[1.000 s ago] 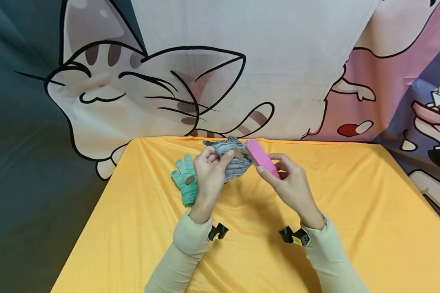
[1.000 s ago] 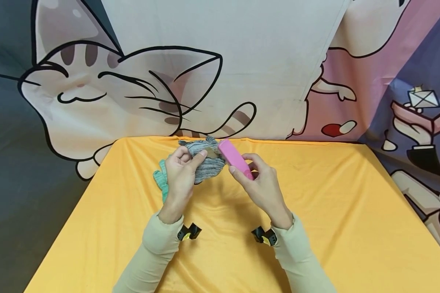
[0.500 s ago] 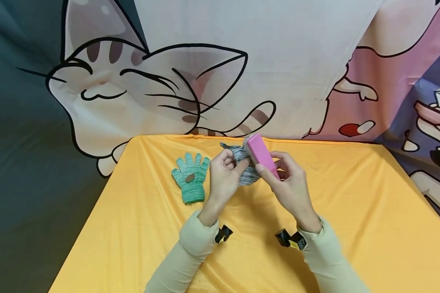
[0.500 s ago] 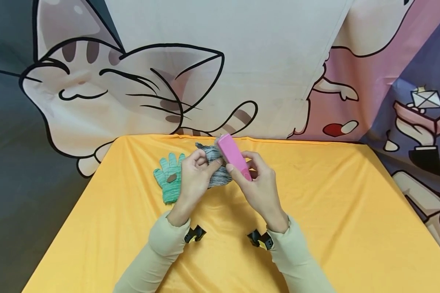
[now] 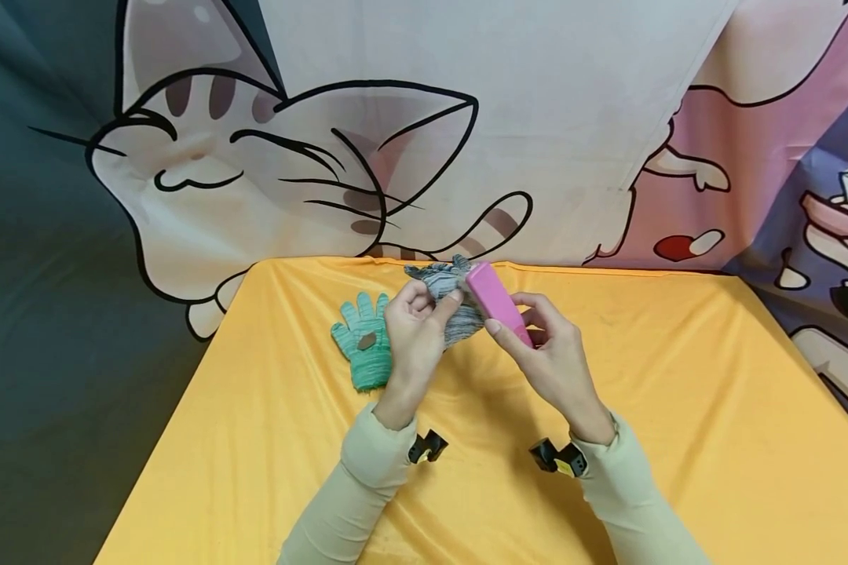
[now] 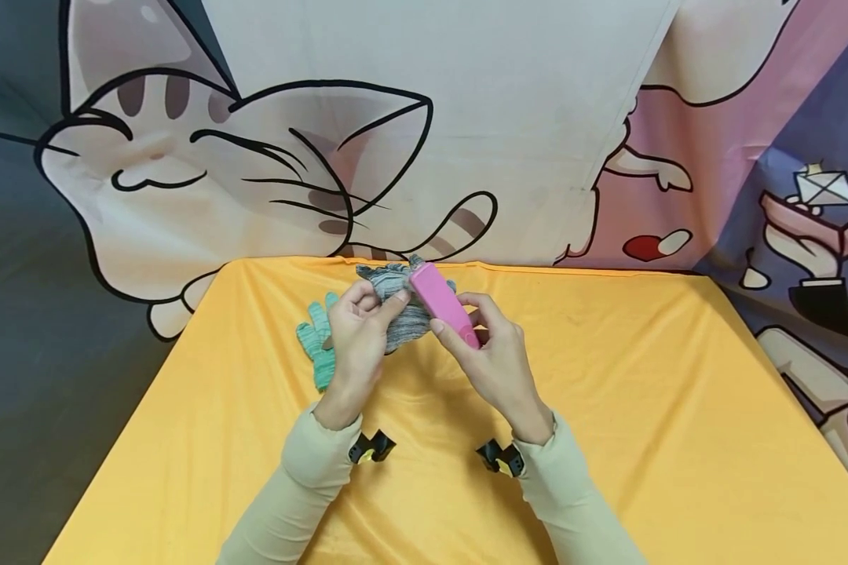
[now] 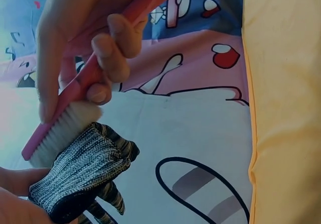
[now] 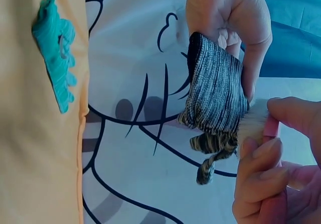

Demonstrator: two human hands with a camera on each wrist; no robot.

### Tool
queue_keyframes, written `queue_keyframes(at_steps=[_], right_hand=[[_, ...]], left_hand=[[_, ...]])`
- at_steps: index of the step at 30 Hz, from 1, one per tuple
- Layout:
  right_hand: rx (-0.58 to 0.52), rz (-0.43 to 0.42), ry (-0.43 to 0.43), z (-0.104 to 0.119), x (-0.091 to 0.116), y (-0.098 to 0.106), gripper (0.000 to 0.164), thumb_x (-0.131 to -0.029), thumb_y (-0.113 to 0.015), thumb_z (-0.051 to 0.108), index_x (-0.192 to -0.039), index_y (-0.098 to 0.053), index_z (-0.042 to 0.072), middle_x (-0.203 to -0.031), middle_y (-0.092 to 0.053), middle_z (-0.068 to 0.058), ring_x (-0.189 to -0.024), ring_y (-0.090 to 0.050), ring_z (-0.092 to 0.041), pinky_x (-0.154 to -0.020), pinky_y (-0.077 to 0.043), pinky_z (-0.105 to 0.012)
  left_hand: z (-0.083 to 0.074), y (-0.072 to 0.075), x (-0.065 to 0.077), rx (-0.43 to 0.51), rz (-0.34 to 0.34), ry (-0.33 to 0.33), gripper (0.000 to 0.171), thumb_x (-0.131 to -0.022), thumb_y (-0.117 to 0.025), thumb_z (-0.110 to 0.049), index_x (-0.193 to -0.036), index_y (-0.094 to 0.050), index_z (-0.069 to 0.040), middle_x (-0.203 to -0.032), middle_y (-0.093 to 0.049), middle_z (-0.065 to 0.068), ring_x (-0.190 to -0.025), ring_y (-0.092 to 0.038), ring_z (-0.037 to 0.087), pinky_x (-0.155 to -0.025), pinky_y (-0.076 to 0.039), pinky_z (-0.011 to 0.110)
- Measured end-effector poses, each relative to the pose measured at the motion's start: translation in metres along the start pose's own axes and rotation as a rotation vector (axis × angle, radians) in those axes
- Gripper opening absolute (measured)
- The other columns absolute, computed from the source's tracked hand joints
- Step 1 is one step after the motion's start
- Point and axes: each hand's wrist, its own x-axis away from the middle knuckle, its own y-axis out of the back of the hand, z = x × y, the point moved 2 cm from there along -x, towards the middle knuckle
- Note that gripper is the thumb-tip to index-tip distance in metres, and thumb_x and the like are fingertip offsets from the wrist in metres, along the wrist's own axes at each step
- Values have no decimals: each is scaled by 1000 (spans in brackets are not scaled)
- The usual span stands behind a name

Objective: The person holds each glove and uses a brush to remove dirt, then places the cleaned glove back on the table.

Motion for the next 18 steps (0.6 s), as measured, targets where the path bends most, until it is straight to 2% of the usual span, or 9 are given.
queue_keyframes(at_steps=[5, 8, 11, 15, 18], right_hand=[[2, 20, -23, -1, 0, 1, 32, -83, -68, 13, -112, -58, 6, -74, -59, -10, -51, -54, -18, -45, -42, -24], [-2, 25, -29, -5, -1, 1, 32, -83, -68, 14, -112, -58, 7, -75, -59, -10, -51, -54, -19, -44, -41, -24], [-7, 29, -44, -17, -3, 1, 32, -83, -69, 20, -111, -58, 11, -76, -59, -9, -53, -55, -19, -45, -42, -25], [9, 30, -54, -35, -6, 2, 32, -82, -69, 32, -110, -59, 20, -76, -59, -6, -54, -55, -18, -44, -43, -27], [28, 23, -48, -41, -7, 4, 33, -80, -69, 38, -109, -59, 24, -75, -60, -4, -52, -54, -18, -43, -43, -27]], left_hand=[[-2, 2, -2, 44, -34, -6, 12, -80, -67, 1, -83, -55, 2, -74, -62, 11, -61, -58, 17, -56, -50, 26], [-2, 3, -2, 35, -53, -27, 16, -80, -67, 0, -78, -51, 0, -61, -49, 3, -49, -42, 11, -45, -38, 22], [-3, 5, -2, 41, -71, -51, 19, -80, -66, 1, -76, -47, -2, -57, -39, 1, -45, -28, 10, -41, -26, 23], [-3, 5, -3, 55, -76, -65, 18, -80, -66, 0, -78, -49, -2, -59, -44, 1, -46, -31, 9, -43, -30, 22], [-3, 6, -3, 49, -78, -70, 20, -80, -67, 0, -76, -47, -2, -59, -40, 1, -46, -29, 9, -44, -29, 22]])
